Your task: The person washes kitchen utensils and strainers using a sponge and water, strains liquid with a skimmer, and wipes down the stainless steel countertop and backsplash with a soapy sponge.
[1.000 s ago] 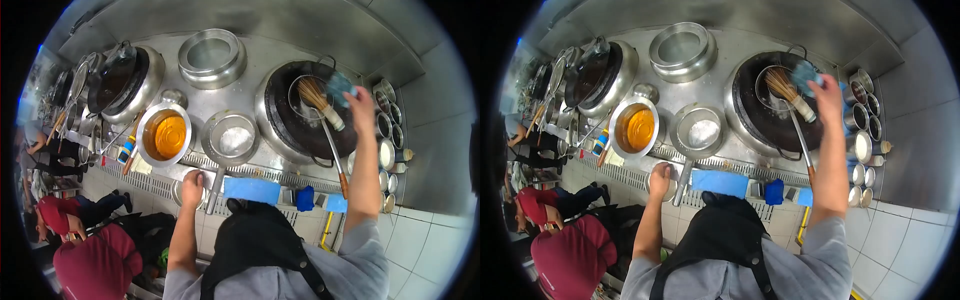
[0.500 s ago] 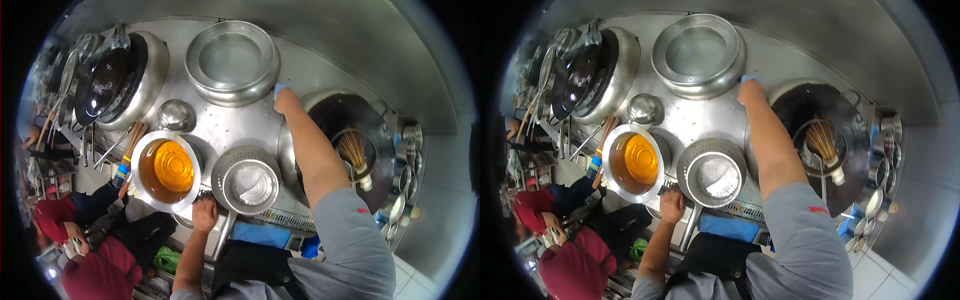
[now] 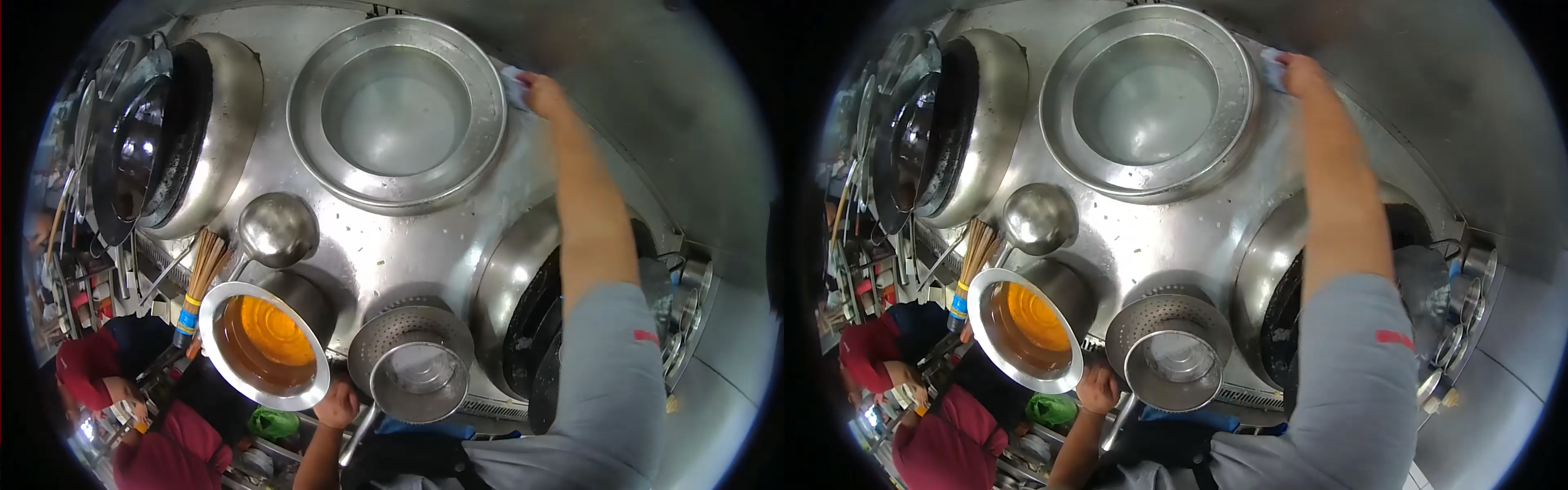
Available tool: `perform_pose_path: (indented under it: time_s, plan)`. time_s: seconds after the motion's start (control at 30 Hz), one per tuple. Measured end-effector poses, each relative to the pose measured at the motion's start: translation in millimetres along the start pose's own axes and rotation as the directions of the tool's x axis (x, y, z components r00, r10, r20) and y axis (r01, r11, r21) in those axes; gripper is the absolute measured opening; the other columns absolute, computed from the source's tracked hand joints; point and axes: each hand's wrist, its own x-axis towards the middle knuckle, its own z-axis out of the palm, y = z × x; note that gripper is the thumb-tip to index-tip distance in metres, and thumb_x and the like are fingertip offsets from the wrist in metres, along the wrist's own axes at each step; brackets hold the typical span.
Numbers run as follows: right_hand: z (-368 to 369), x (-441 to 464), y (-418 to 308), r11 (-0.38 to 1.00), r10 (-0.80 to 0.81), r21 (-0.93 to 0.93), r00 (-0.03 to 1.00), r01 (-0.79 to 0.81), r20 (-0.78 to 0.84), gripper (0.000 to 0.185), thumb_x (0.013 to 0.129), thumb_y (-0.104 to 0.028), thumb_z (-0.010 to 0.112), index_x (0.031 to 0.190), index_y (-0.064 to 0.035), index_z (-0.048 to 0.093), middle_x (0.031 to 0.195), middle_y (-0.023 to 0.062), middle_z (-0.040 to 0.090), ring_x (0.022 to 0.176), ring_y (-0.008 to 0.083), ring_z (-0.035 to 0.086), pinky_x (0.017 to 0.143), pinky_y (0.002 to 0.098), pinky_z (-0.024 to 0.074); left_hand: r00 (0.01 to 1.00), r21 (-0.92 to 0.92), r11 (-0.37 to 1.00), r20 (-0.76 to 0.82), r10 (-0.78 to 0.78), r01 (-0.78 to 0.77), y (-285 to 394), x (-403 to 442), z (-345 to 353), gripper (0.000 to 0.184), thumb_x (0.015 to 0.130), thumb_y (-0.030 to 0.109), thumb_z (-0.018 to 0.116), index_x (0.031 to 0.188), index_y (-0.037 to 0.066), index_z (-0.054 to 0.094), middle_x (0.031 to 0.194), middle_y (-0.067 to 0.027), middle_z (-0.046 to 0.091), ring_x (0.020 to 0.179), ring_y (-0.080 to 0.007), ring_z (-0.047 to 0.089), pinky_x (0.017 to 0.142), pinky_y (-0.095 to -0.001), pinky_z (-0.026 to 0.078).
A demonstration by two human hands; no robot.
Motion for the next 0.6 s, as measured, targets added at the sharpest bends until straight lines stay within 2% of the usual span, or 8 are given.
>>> perform_pose_path:
  time_s: [0.1,0.13,0.2,0.27,0.37,0.43,0.53,0.6]
  plan:
    - [-15.4,-33.3,104.9,0.965,-0.03,-0.257,0.996,0.05,0.084,0.039,0.082,-0.005,0.066,0.122,-0.0056,0.068,0.118,0.0171,0.07,0.11,0.0387,0.066,0.099,0.0447,0.0518,0.999,-0.017,1.0,0.021,-0.024,0.024,-1.8,-5.1,2.3,0.014,0.077,0.013,0.063,0.09,0.008,0.063,0.09,-0.0155,0.063,0.079,-0.038,0.058,0.073,-0.0488,0.047]
    - [-12.1,-40.9,145.7,0.922,0.071,-0.388,0.988,-0.013,0.136,0.037,0.085,-0.007,0.067,0.121,0.0008,0.067,0.123,0.019,0.07,0.114,0.0365,0.067,0.096,0.0475,0.0543,0.999,-0.024,0.999,0.017,-0.032,0.033,-1.4,-4.4,4.7,0.014,0.077,0.014,0.063,0.09,0.008,0.063,0.089,-0.0155,0.061,0.079,-0.0381,0.057,0.073,-0.049,0.047]
    - [-39.7,-70.6,127.2,0.838,0.429,-0.49,0.845,-0.241,0.319,0.039,0.086,-0.011,0.066,0.124,-0.0001,0.069,0.13,0.0198,0.068,0.119,0.034,0.066,0.099,0.0472,0.053,0.999,-0.06,0.997,0.023,-0.037,0.038,4.4,3.3,2.4,0.013,0.078,0.015,0.062,0.089,0.008,0.062,0.087,-0.0153,0.06,0.078,-0.0382,0.056,0.073,-0.0492,0.046]
    - [-65.9,-81.6,95.9,0.793,0.558,-0.543,0.685,-0.275,0.468,0.04,0.087,-0.015,0.067,0.124,-0.0005,0.07,0.131,0.0205,0.068,0.116,0.0331,0.069,0.096,0.0476,0.0547,0.999,-0.055,0.998,0.029,-0.03,0.031,0.5,0.9,1.5,0.014,0.078,0.016,0.062,0.089,0.008,0.062,0.086,-0.0152,0.058,0.079,-0.0387,0.056,0.074,-0.0496,0.045]
    - [-39.0,-77.9,84.5,0.906,0.402,-0.381,0.653,-0.183,0.642,0.04,0.083,-0.011,0.076,0.116,0.0095,0.065,0.104,0.025,0.073,0.081,0.0352,0.076,0.067,0.0485,0.0594,0.993,-0.004,0.998,0.1,-0.064,0.065,1.8,-2.9,-4.0,0.015,0.078,0.017,0.061,0.09,0.008,0.063,0.088,-0.0154,0.06,0.079,-0.0387,0.057,0.075,-0.0499,0.046]
    - [-59.3,-112.4,-2.6,0.943,0.24,-0.333,0.656,0.019,0.716,0.042,0.08,-0.014,0.079,0.115,0.0061,0.067,0.103,0.0229,0.074,0.084,0.0347,0.075,0.073,0.0461,0.0594,0.998,-0.031,0.998,0.043,-0.055,0.057,0.9,0.9,1.4,0.016,0.078,0.016,0.062,0.091,0.007,0.063,0.09,-0.0154,0.061,0.08,-0.0387,0.058,0.075,-0.0502,0.047]
    - [-38.6,-115.8,11.1,0.926,0.001,-0.222,0.585,0.306,0.811,0.045,0.078,-0.018,0.08,0.116,0.0023,0.067,0.105,0.0212,0.074,0.093,0.0358,0.074,0.081,0.0446,0.0578,0.998,-0.04,0.997,0.018,-0.065,0.065,1.6,-0.8,0.3,0.018,0.077,0.015,0.062,0.093,0.008,0.064,0.092,-0.0151,0.063,0.082,-0.0382,0.06,0.074,-0.0498,0.048]
    - [-46.6,-103.0,39.4,0.913,0.163,-0.373,0.694,0.163,0.701,0.049,0.076,-0.019,0.081,0.118,0.0008,0.065,0.11,0.0201,0.073,0.1,0.0371,0.07,0.087,0.0443,0.0556,0.998,-0.047,0.997,0.007,-0.058,0.058,2.0,-0.8,0.4,0.018,0.077,0.015,0.062,0.094,0.008,0.064,0.093,-0.0147,0.064,0.083,-0.0376,0.062,0.074,-0.049,0.049]
